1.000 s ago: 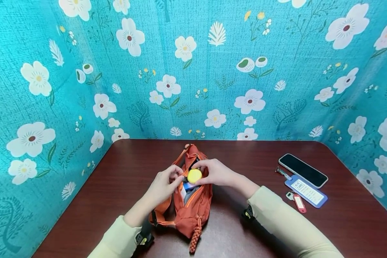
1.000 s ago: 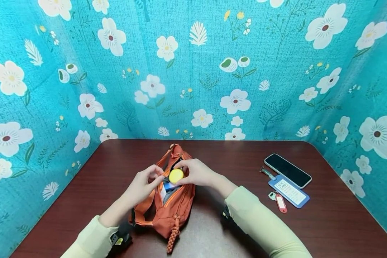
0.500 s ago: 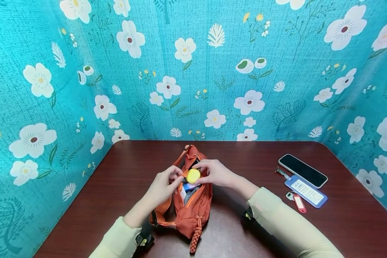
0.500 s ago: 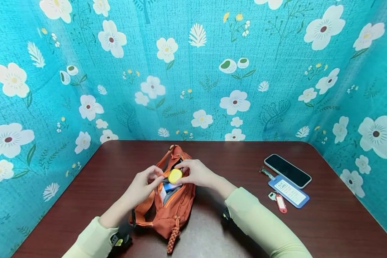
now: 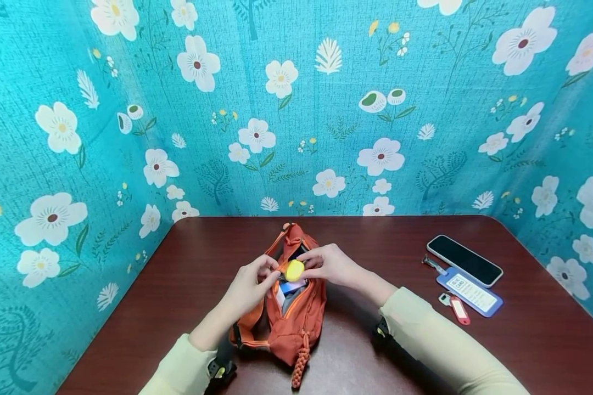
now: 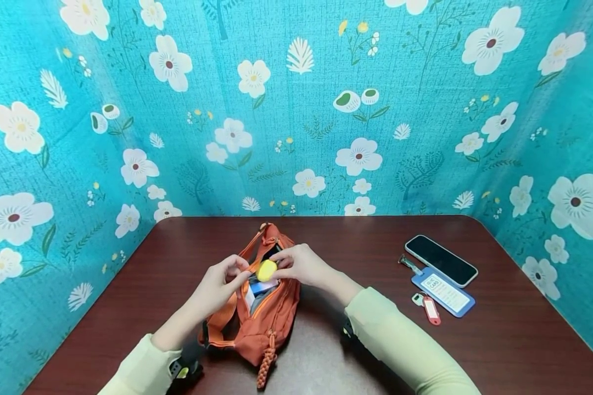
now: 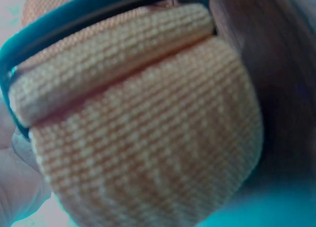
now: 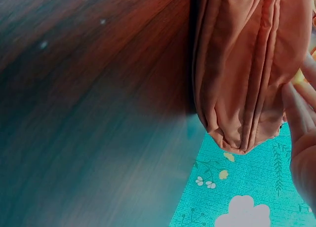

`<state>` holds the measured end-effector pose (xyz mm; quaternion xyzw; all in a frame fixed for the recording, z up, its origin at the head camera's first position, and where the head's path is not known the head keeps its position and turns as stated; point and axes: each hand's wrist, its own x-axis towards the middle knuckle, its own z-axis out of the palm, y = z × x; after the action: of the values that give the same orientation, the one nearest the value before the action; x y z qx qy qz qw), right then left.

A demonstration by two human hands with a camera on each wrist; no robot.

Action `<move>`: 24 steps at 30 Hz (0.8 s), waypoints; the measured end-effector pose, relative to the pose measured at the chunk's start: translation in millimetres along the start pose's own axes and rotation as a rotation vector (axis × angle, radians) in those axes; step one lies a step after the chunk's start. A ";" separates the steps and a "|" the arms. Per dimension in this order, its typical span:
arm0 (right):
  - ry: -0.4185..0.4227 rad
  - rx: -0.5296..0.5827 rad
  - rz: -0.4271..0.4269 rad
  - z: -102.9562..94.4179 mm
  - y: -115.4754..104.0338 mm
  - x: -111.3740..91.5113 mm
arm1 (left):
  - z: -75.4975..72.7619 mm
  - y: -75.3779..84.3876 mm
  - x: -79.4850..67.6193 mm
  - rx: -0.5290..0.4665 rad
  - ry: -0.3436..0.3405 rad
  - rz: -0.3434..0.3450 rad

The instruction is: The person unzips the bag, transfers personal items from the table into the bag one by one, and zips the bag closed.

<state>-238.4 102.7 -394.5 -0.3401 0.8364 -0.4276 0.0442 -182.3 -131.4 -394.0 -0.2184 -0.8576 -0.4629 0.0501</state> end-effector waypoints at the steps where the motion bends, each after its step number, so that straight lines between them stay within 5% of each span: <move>1: 0.001 0.011 0.002 0.3 0.9 0.0 | 0.0 -0.4 -0.1 -0.003 -0.001 -0.005; 11: 0.045 0.000 -0.079 -1.1 7.4 0.6 | -0.6 1.2 -1.1 -0.009 0.005 -0.019; 24: 0.147 -0.046 -0.075 -29.2 4.1 10.5 | -0.7 0.8 -1.8 -0.009 0.010 -0.022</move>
<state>-259.2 118.1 -376.9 -0.3398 0.8336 -0.4334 -0.0412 -180.5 -132.2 -393.5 -0.2070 -0.8575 -0.4685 0.0481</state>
